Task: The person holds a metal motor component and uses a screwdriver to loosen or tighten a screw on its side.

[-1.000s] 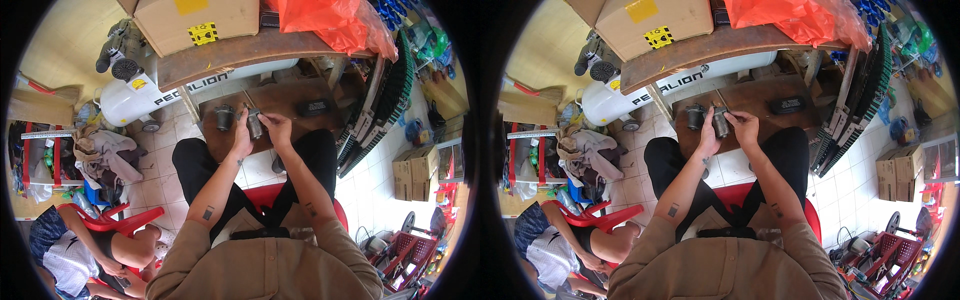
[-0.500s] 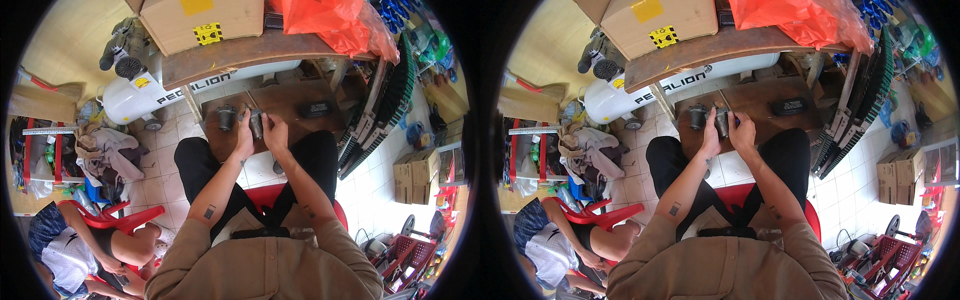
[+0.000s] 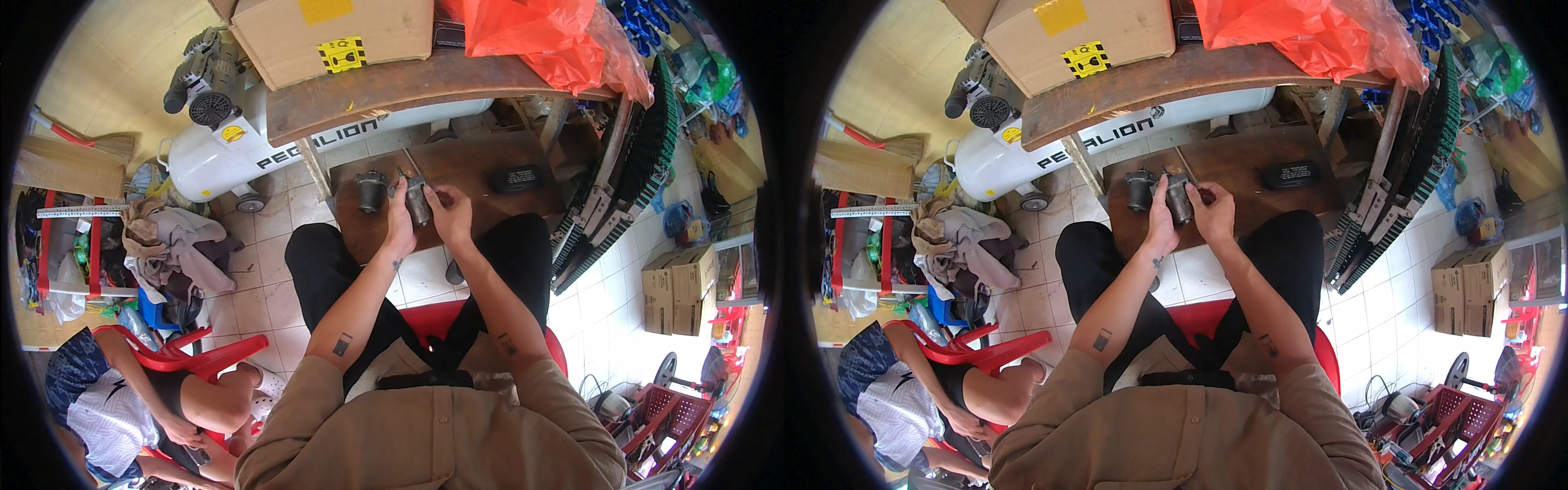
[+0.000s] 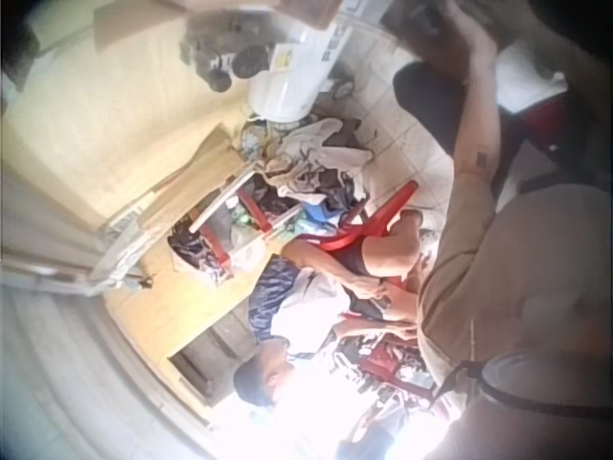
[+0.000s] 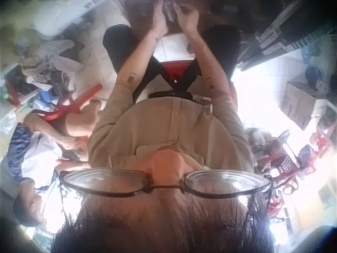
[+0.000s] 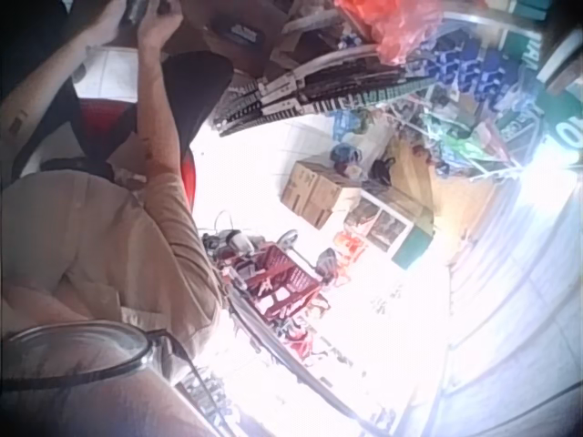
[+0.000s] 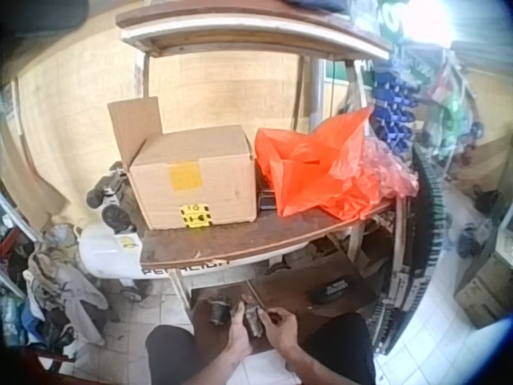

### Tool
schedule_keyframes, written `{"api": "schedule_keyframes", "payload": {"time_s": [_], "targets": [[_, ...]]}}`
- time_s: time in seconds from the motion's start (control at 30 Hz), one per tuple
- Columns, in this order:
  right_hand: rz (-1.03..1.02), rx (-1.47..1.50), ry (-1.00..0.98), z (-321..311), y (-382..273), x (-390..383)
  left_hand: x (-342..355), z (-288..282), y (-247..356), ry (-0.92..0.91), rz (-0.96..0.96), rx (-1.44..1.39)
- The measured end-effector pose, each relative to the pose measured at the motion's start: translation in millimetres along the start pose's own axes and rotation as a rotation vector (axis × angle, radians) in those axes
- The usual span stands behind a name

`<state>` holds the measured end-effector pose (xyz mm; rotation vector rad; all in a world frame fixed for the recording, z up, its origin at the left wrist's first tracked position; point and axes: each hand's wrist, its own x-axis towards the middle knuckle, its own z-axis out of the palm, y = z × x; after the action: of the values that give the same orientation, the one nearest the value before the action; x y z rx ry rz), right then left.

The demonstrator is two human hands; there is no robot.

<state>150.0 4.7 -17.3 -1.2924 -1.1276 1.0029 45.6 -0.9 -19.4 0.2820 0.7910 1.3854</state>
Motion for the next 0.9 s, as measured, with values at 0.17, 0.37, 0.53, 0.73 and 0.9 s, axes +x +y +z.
{"api": "schedule_keyframes", "payload": {"time_s": [0.17,0.37,0.53,0.73,0.9], "targets": [[-0.055,-0.337,0.019,3,-14,-5,0,-4,0,0.016,0.019,0.014],[-0.080,-0.322,0.044,3,-14,-5,0,-3,0,0.011,0.014,0.015],[-0.150,-0.395,0.035,3,-15,-5,-1,-3,-1,0.025,0.047,0.039],[-0.093,-0.356,-0.019,-1,-7,0,-4,3,2,0.037,0.027,0.012],[-0.069,-0.370,-0.025,0,-13,-1,-4,4,2,0.076,0.047,-0.019]]}}
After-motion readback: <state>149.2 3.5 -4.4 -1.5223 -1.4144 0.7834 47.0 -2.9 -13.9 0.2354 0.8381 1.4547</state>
